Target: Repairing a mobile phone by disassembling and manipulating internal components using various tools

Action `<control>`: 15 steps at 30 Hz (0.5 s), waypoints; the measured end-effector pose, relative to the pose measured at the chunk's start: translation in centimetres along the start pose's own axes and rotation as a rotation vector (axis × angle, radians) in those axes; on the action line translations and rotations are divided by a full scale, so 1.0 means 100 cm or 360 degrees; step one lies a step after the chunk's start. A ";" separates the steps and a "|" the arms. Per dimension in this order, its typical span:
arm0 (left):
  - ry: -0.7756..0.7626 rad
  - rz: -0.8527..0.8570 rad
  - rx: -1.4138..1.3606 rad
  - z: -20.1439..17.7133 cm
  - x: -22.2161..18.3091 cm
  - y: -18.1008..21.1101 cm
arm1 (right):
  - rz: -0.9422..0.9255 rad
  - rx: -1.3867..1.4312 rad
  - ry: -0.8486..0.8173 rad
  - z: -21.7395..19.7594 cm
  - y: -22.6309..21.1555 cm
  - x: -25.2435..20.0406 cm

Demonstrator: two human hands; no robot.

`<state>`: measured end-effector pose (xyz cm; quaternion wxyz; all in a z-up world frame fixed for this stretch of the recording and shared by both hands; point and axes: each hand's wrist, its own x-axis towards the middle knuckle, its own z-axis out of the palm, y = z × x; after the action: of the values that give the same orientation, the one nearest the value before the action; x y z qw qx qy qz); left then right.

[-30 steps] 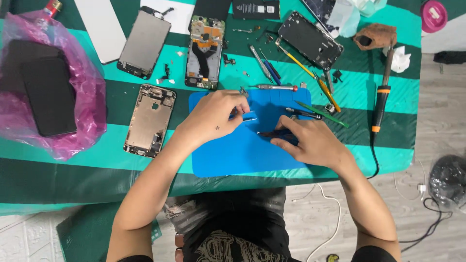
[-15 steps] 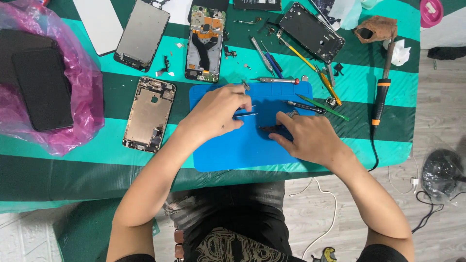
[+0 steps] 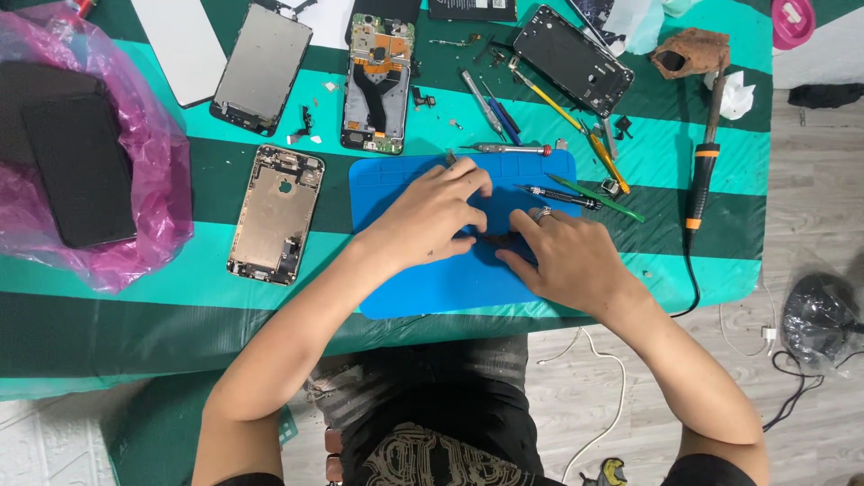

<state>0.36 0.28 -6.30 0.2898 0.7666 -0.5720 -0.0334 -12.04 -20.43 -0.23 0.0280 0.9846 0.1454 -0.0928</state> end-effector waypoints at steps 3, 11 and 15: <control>-0.0003 -0.0004 0.0000 -0.001 -0.001 0.000 | 0.0008 -0.0028 -0.0017 -0.003 -0.002 -0.001; 0.0000 0.0074 0.0099 -0.008 -0.001 0.003 | 0.0058 -0.0144 0.0029 0.002 -0.003 -0.005; 0.0001 0.0093 0.0120 -0.008 -0.001 0.003 | 0.0082 -0.0153 0.0165 0.017 0.000 -0.014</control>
<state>0.39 0.63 -5.50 0.2617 0.7601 -0.5948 -0.0031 -13.64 -21.00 -1.61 0.0701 0.9890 0.1257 -0.0337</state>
